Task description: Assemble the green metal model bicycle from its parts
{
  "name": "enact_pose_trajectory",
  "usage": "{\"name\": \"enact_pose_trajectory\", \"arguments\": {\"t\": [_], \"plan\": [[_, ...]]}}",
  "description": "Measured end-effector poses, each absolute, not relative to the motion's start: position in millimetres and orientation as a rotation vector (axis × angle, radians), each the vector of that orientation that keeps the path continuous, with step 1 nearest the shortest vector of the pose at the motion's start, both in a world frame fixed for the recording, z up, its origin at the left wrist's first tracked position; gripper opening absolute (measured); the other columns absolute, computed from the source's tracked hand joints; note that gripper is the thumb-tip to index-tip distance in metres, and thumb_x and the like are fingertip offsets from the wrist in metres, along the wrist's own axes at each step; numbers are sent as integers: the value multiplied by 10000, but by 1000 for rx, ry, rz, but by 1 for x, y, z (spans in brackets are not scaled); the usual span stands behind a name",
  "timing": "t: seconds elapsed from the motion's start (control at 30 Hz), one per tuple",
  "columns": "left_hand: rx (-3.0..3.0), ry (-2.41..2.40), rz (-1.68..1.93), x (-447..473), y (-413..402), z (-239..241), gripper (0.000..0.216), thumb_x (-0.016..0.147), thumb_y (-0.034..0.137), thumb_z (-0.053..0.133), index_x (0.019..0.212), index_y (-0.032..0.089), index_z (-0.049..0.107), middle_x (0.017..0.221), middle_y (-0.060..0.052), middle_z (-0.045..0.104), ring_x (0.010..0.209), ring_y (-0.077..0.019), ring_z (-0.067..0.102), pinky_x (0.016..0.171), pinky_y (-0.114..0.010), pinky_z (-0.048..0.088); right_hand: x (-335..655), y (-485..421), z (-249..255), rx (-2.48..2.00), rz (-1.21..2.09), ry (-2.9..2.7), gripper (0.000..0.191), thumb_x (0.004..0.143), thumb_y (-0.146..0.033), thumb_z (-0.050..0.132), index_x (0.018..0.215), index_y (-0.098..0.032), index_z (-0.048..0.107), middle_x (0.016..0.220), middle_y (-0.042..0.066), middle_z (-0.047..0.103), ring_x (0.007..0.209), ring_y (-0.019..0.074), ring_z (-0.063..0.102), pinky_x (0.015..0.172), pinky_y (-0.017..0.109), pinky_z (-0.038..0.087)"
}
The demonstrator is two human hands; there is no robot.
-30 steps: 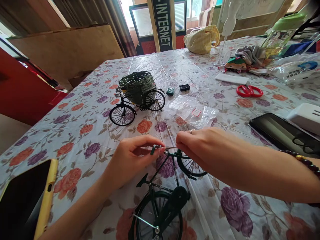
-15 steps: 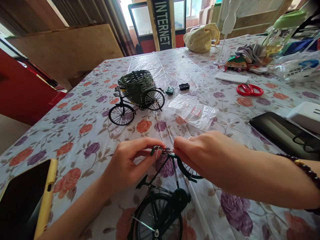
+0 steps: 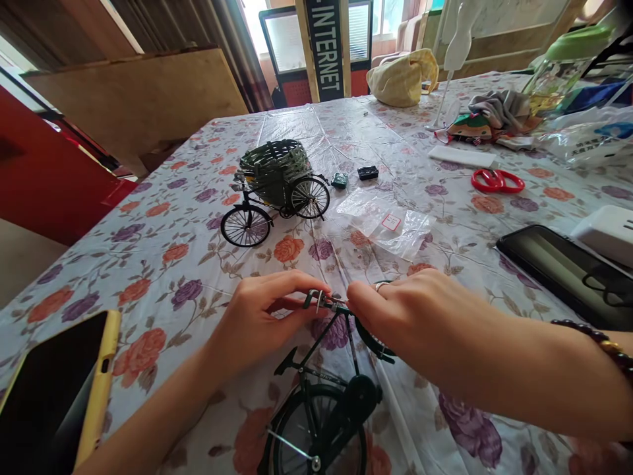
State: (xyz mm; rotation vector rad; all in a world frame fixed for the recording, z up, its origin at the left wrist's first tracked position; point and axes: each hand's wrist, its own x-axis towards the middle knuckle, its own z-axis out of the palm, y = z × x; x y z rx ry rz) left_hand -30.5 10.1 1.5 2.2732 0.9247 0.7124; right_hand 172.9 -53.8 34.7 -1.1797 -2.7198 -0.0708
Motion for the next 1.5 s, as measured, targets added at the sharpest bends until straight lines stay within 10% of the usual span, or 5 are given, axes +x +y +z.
{"name": "enact_pose_trajectory", "arguments": {"t": [1.5], "plan": [[2143,977,721,-27,6,3,113,694,97,577,765,173,621,660,37,629,500,-43,547,438,-95,443,170,-53,33,-1247,-58,-2773,315,479,45,477,703,-176,452,516,-63,459,335,67,288,346,243,148]]}}
